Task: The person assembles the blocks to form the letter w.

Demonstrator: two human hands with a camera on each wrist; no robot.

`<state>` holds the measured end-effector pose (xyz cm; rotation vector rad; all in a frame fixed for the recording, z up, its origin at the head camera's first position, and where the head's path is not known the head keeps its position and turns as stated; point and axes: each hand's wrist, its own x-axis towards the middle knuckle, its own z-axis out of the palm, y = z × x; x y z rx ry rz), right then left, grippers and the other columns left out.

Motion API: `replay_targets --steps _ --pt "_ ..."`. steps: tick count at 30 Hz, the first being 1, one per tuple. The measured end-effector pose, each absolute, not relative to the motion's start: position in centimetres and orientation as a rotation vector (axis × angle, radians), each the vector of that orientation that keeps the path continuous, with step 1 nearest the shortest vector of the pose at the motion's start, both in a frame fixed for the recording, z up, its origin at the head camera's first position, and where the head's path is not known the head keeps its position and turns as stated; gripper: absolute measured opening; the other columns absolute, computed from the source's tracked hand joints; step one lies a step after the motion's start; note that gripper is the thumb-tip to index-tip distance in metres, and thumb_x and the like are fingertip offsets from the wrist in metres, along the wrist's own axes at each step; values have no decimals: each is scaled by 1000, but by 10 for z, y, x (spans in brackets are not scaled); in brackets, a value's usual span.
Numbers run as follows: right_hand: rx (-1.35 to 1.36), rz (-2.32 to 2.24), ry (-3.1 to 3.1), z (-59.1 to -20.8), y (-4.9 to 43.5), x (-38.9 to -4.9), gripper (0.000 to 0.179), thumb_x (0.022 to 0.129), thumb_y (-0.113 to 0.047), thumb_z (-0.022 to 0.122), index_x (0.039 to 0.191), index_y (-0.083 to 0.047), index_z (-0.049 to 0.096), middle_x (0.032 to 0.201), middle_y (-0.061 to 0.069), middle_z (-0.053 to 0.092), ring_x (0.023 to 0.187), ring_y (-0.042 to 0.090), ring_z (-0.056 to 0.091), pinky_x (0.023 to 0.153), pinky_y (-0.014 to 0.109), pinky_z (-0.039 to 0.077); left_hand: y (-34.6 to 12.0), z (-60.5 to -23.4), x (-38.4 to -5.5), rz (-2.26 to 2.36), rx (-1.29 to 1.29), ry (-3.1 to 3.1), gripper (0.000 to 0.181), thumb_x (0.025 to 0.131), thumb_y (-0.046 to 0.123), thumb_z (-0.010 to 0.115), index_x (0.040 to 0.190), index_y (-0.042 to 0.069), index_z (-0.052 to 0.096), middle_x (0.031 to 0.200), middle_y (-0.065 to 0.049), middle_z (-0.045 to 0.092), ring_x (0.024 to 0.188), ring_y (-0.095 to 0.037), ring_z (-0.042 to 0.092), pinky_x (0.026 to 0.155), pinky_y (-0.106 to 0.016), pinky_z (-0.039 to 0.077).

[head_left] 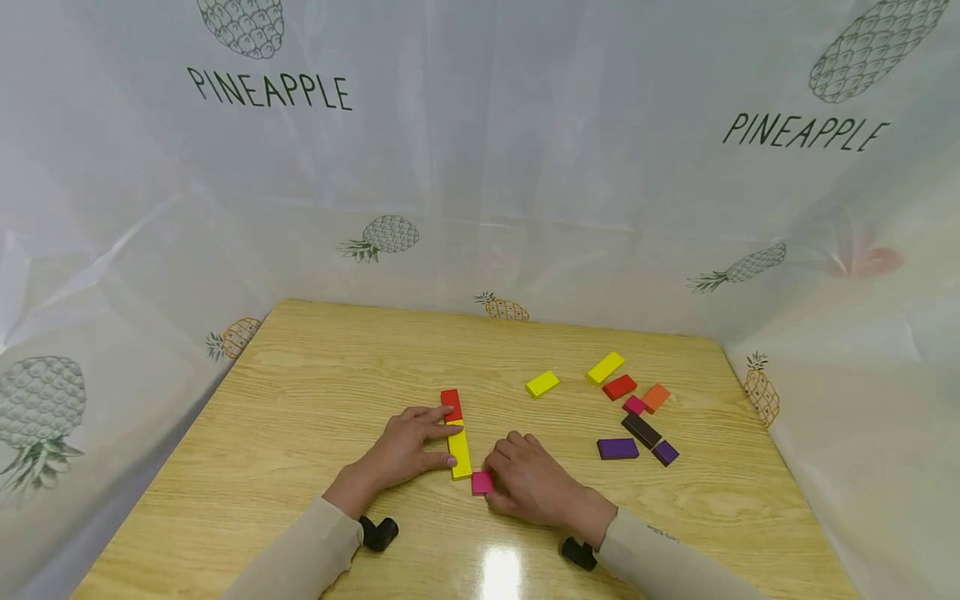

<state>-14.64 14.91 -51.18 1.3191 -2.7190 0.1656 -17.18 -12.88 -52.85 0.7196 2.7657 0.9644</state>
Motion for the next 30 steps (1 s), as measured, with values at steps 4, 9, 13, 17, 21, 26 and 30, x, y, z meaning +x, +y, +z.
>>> replay_targets --steps 4,9,13,17,21,26,30 --pt "1321 165 -2726 -511 150 -146 27 95 -43 73 109 -20 71 104 -8 63 93 11 48 81 28 39 -129 -529 -171 969 710 2754 55 93 48 78 142 26 70 166 -1 45 150 -35 39 118 -65 28" --pt "1316 173 -2708 -511 150 -146 26 94 -41 75 107 -19 71 102 -8 63 92 11 48 80 27 39 -128 -529 -172 972 718 2755 55 93 48 78 142 26 70 166 -1 45 151 -34 38 118 -65 28" --pt "1319 176 -2700 -512 150 -147 26 93 -40 75 107 -19 71 102 -8 63 92 11 49 80 27 39 -128 -530 -172 959 718 2767 55 93 49 78 142 26 70 166 -1 45 150 -35 39 118 -65 28" --pt "1321 177 -2733 -513 149 -146 27 94 -42 73 109 -19 71 104 -8 63 93 11 49 81 27 40 -129 -531 -172 951 708 2771 55 93 49 78 142 26 70 166 -1 46 150 -35 39 117 -66 29" --pt "1314 183 -2750 -514 148 -146 27 95 -42 73 110 -20 71 104 -8 63 93 11 48 81 28 40 -129 -531 -171 953 706 2766 55 93 49 78 142 26 70 166 -1 46 150 -35 39 118 -66 28" --pt "1310 179 -2731 -513 148 -146 26 94 -40 73 109 -19 71 103 -8 63 94 11 49 81 28 40 -129 -530 -172 949 708 2772 55 93 50 78 142 27 70 166 0 46 150 -35 39 118 -66 29" --pt "1314 179 -2711 -512 149 -147 26 94 -40 74 108 -19 71 103 -7 63 94 11 49 81 28 41 -129 -529 -173 944 713 2771 56 93 49 78 143 26 69 166 0 45 150 -35 39 118 -66 28"
